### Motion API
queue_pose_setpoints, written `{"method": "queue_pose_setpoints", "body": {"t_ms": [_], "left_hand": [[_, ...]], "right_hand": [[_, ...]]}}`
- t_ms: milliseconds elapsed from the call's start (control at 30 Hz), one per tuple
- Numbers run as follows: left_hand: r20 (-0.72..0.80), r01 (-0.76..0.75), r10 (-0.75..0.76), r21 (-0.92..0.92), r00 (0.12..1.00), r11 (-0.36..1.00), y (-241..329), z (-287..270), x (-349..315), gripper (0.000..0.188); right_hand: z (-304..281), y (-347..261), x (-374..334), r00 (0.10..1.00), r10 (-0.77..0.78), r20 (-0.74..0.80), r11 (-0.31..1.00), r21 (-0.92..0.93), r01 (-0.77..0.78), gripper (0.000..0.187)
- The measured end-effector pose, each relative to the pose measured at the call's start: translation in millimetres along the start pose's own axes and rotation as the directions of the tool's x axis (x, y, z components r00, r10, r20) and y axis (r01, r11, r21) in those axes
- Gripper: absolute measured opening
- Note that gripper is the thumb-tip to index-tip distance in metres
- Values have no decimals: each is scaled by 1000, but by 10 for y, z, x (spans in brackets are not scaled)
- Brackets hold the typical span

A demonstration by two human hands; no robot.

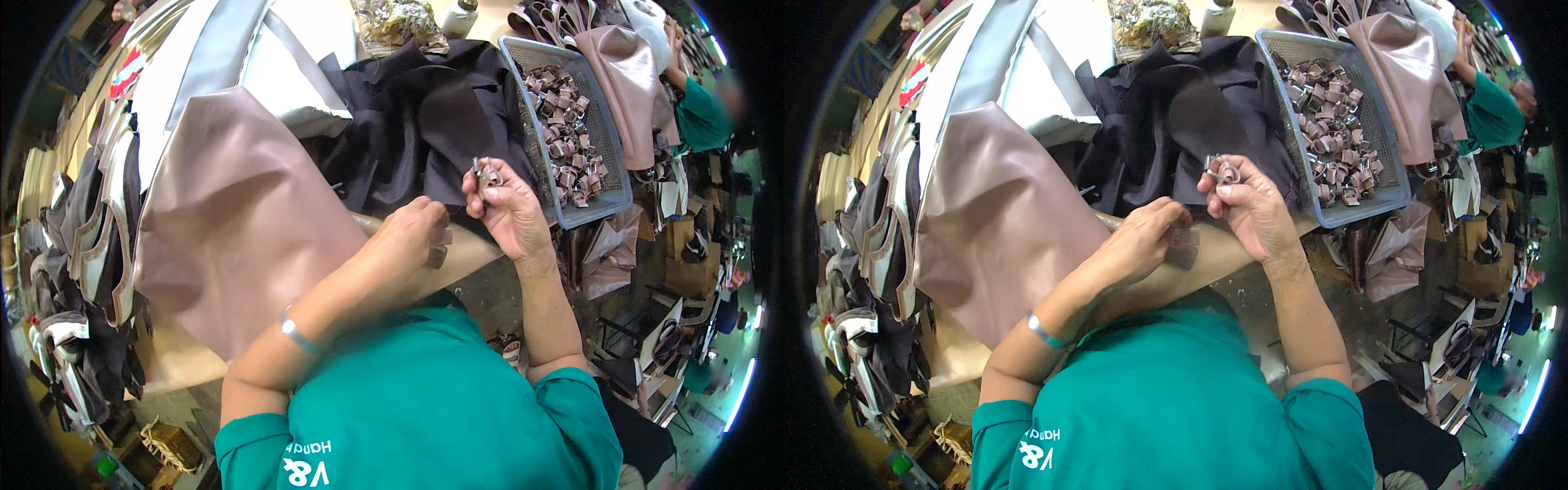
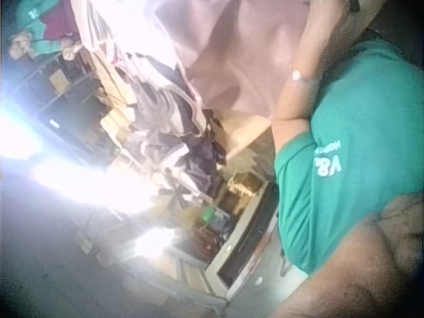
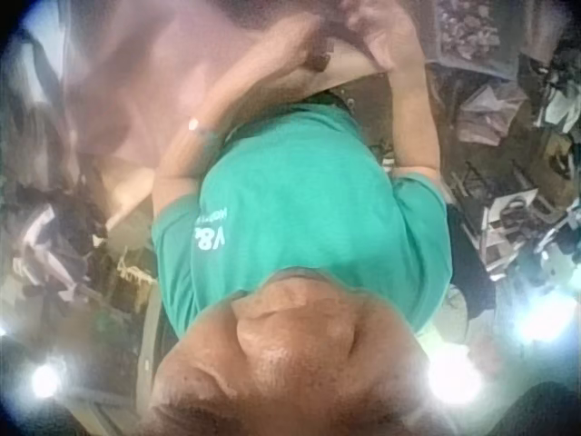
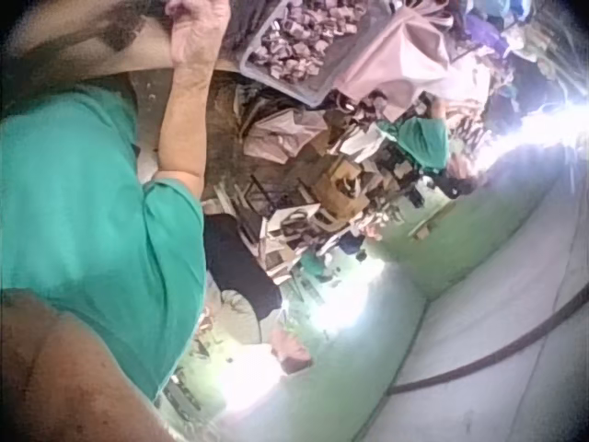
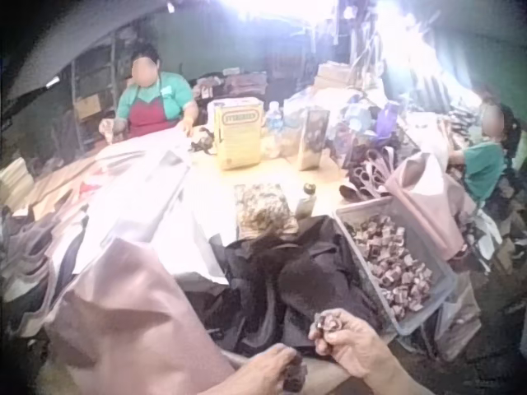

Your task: The person attaches metal hardware to the top edge of a pink handbag using a hammer, then inserts a dark fabric lining into the bag. They repeat the process on another pink handbag, securing the hardware and inserting the lining.

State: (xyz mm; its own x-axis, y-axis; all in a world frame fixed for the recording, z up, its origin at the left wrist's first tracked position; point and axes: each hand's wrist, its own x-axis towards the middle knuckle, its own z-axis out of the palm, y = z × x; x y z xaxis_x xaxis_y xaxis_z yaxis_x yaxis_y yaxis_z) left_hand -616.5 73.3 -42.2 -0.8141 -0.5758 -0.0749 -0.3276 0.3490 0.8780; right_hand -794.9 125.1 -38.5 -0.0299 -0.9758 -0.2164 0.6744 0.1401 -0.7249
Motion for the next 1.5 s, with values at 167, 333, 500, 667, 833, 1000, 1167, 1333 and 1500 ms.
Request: {"method": "queue_pose_setpoints", "body": {"t_ms": [167, 333, 500, 667, 833, 1000, 1167, 1333, 1500], "left_hand": [[-59, -116, 128, 181, 990, 977, 29, 8, 30, 22], [-310, 1, -62, -191, 949, 982, 167, -196, -157, 16], [-428, -31, -86, -260, 900, 965, 141, -203, -265, 15], [-305, 98, -237, -407, 922, 908, 137, -311, -386, 15], [-91, 188, -345, -696, 934, 693, 150, -396, -513, 13], [-68, 192, -295, -617, 953, 763, 191, -463, -560, 16], [-143, 193, -335, -587, 931, 786, 266, -602, -720, 18], [-478, 139, -285, -318, 830, 938, 221, -700, -1120, 28], [-600, 296, -76, 277, 797, 914, -29, -545, -2091, 50]], "right_hand": [[27, 136, -61, 995, 99, -2, 994, 43, -99, 26], [364, 248, -66, 993, 35, -112, 991, 131, -20, 18], [634, 393, -82, 986, 127, -112, 950, 300, -88, 12], [587, 351, 6, 970, 231, 78, 950, 196, -242, 36], [726, 264, 49, 966, 132, 221, 971, -225, -82, 50], [629, 217, 137, 971, 49, 233, 932, -361, 40, 34], [854, 267, 198, 932, 237, 273, 963, -190, -189, 39], [917, 393, 232, 935, 230, 268, 962, -210, -177, 41], [773, 343, 2, 707, 490, 510, 735, -678, -20, 40]]}}
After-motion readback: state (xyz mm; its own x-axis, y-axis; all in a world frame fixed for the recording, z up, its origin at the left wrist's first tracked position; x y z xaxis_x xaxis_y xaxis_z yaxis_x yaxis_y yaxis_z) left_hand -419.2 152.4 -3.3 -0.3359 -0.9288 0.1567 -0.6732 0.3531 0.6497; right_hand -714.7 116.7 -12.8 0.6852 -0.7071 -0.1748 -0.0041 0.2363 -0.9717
